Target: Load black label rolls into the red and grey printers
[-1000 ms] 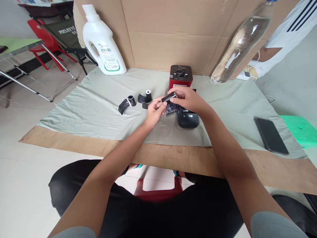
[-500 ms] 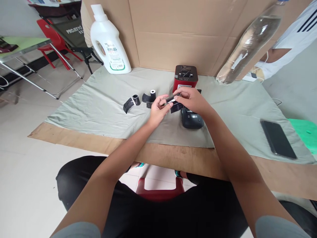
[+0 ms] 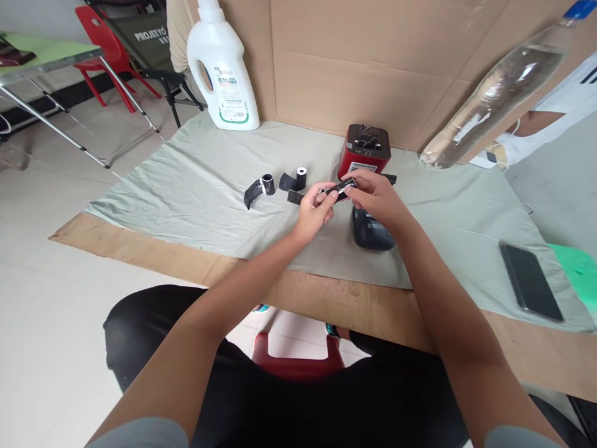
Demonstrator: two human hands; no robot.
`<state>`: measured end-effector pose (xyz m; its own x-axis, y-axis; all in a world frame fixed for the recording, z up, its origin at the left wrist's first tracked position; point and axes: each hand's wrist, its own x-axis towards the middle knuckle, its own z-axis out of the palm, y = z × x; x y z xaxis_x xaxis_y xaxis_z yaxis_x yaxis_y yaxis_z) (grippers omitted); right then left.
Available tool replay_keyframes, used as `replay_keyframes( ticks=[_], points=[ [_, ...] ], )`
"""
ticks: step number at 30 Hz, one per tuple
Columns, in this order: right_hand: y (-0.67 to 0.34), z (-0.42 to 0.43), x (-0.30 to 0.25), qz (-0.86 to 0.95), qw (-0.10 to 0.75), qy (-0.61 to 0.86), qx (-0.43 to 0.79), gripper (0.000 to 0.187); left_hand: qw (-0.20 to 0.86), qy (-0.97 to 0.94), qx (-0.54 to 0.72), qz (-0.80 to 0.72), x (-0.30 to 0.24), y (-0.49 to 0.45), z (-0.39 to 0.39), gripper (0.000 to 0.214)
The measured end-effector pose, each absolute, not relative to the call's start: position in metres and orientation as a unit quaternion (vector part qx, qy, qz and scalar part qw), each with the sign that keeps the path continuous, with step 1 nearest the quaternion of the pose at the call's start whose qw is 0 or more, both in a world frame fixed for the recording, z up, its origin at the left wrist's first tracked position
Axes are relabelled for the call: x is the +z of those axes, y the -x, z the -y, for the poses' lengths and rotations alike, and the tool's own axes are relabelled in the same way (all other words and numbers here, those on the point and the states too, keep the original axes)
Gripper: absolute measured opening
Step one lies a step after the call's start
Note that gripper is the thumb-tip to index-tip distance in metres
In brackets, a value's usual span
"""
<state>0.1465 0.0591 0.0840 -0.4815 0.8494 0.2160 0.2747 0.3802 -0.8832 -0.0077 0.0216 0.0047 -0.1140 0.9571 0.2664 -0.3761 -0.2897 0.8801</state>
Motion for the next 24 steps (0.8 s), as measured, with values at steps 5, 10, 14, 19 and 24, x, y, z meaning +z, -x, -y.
replay_keyframes(
  ticks=[5,10,14,19,24],
  points=[
    [-0.153,-0.072,0.083,0.779,0.397,0.366,0.32,0.018,0.544,-0.384,0.651,-0.364,0.009,-0.002,-0.015,0.052],
    [-0.126,-0.131,0.092,0.794,0.418,0.428,0.106,0.023,0.593,-0.502,0.519,-0.357,0.002,-0.014,-0.009,0.018],
    [-0.064,-0.168,0.077,0.857,0.206,0.471,0.023,0.027,0.593,-0.605,0.419,-0.326,0.0,-0.012,-0.005,0.012],
    [-0.029,-0.176,0.052,0.863,0.064,0.501,0.006,0.034,0.598,-0.616,0.404,-0.315,0.003,-0.007,-0.005,0.01],
    [-0.045,-0.172,0.061,0.858,0.093,0.503,0.035,0.046,0.575,-0.632,0.406,-0.324,0.002,-0.008,-0.007,0.012]
  ],
)
